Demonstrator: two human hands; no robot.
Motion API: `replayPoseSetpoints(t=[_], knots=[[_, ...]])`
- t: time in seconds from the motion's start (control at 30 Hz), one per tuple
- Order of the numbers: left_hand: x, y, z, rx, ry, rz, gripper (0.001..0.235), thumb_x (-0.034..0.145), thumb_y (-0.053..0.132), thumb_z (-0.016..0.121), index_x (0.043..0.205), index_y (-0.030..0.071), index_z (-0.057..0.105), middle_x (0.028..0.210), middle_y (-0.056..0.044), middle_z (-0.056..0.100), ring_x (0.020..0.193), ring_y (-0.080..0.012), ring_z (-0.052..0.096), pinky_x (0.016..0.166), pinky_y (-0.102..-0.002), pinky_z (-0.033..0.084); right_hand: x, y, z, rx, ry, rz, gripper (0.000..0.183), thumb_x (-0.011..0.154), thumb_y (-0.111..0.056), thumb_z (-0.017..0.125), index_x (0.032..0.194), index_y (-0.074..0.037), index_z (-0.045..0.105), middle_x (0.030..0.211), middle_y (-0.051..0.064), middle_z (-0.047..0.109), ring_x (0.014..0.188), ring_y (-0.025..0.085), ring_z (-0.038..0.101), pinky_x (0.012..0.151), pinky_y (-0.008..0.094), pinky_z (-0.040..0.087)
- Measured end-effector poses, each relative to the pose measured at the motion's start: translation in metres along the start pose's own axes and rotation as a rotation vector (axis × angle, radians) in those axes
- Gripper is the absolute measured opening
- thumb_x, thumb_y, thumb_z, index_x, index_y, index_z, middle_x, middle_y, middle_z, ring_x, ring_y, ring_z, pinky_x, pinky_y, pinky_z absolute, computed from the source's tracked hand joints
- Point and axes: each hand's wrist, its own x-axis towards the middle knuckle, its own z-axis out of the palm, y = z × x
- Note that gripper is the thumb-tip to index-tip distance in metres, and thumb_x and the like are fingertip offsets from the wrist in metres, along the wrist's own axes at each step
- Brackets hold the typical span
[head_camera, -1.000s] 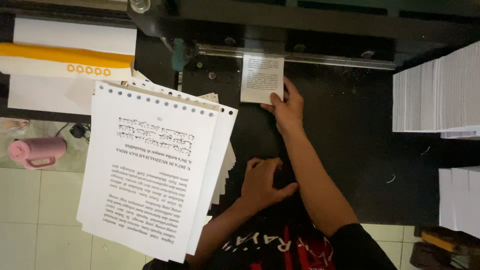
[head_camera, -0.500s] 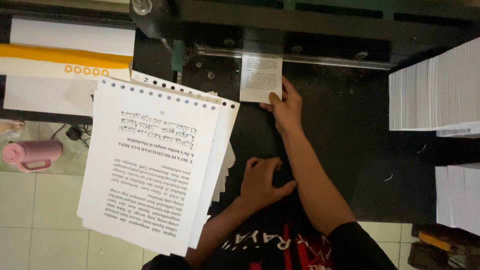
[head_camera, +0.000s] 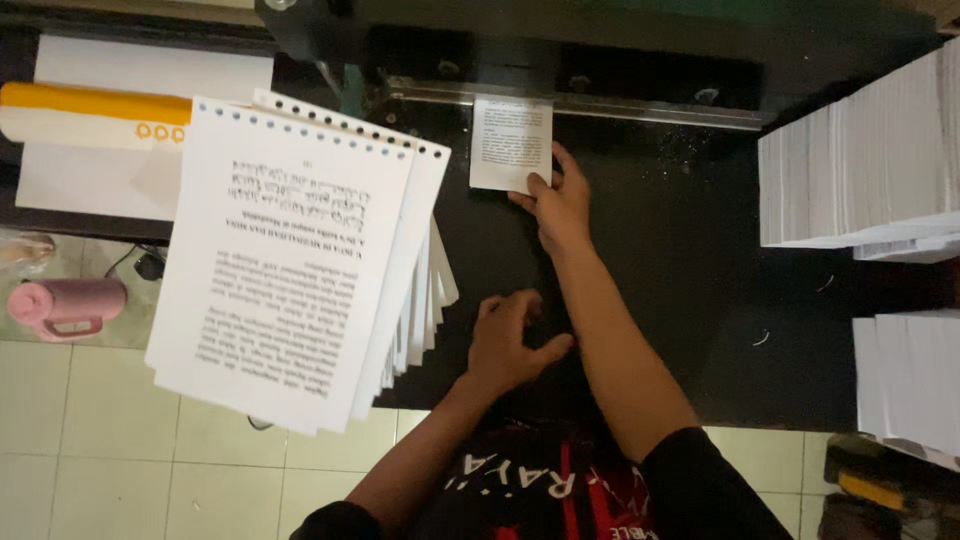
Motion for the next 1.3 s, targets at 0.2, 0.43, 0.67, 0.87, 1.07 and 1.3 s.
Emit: replayPoseSetpoints(t=[0.2,0.43,0.67,0.87,1.07,1.3], knots=[[-0.005,-0.022,0.008,-0.278,0.239,-0.052,0.048,0.081,0.033,0.081,0.118,0.011,0.058,0.096,-0.014,0.070,0.088,-0.0358,0.071,0.086,-0.049,0.049,-0.057,-0.018,-0.034,-0.002,0.010,-0.018,0.062,0.098,0.005,0.054,0.156,-0.005,0.035,0.128,0.033,0.053,0.105,0.041,0.068,0.083,0.047,0.070],[-0.001,0.017,0.009,-0.709,0.312,-0.103,0.055,0.098,0.039,0.063,0.133,-0.002,0.051,0.122,-0.029,0.061,0.113,-0.0423,0.060,0.095,-0.054,0.048,-0.157,-0.057,-0.116,-0.106,-0.141,-0.077,0.068,0.097,-0.002,0.057,0.158,-0.004,0.027,0.123,0.031,0.057,0.097,0.038,0.070,0.075,0.046,0.068],[-0.024,0.183,-0.039,-0.338,0.332,0.176,0.003,0.092,0.007,0.069,0.094,0.006,0.072,0.073,-0.013,0.072,0.070,-0.0153,0.061,0.059,-0.034,0.048,-0.200,-0.073,-0.162,0.214,-0.329,-0.073,0.074,0.092,-0.022,0.067,0.156,-0.011,0.032,0.122,0.020,0.065,0.100,0.035,0.074,0.077,0.048,0.070],[-0.129,0.339,-0.136,0.953,0.971,0.237,0.013,0.117,-0.009,0.063,0.122,-0.008,0.075,0.111,-0.029,0.074,0.098,-0.0375,0.074,0.088,-0.045,0.053,-0.170,-0.079,-0.241,0.204,-0.430,-0.073,0.057,0.089,-0.034,0.071,0.137,-0.005,0.057,0.127,0.025,0.066,0.097,0.043,0.073,0.084,0.053,0.063],[-0.101,0.317,-0.225,1.138,0.784,0.170,0.032,0.099,-0.008,0.060,0.129,-0.004,0.071,0.105,-0.021,0.070,0.082,-0.0420,0.064,0.066,-0.050,0.046,-0.152,-0.092,-0.260,0.128,-0.496,-0.143,0.042,0.106,-0.034,0.053,0.124,0.003,0.062,0.122,0.022,0.068,0.093,0.032,0.072,0.077,0.046,0.061],[-0.079,0.312,-0.287,0.256,0.511,-0.366,0.050,0.087,0.010,0.064,0.135,0.007,0.052,0.102,-0.011,0.068,0.047,-0.0241,0.054,0.020,-0.033,0.034,-0.129,-0.072,-0.276,0.134,-0.431,-0.056,0.040,0.107,-0.041,0.057,0.125,-0.006,0.065,0.114,0.011,0.070,0.091,0.026,0.067,0.075,0.043,0.055]])
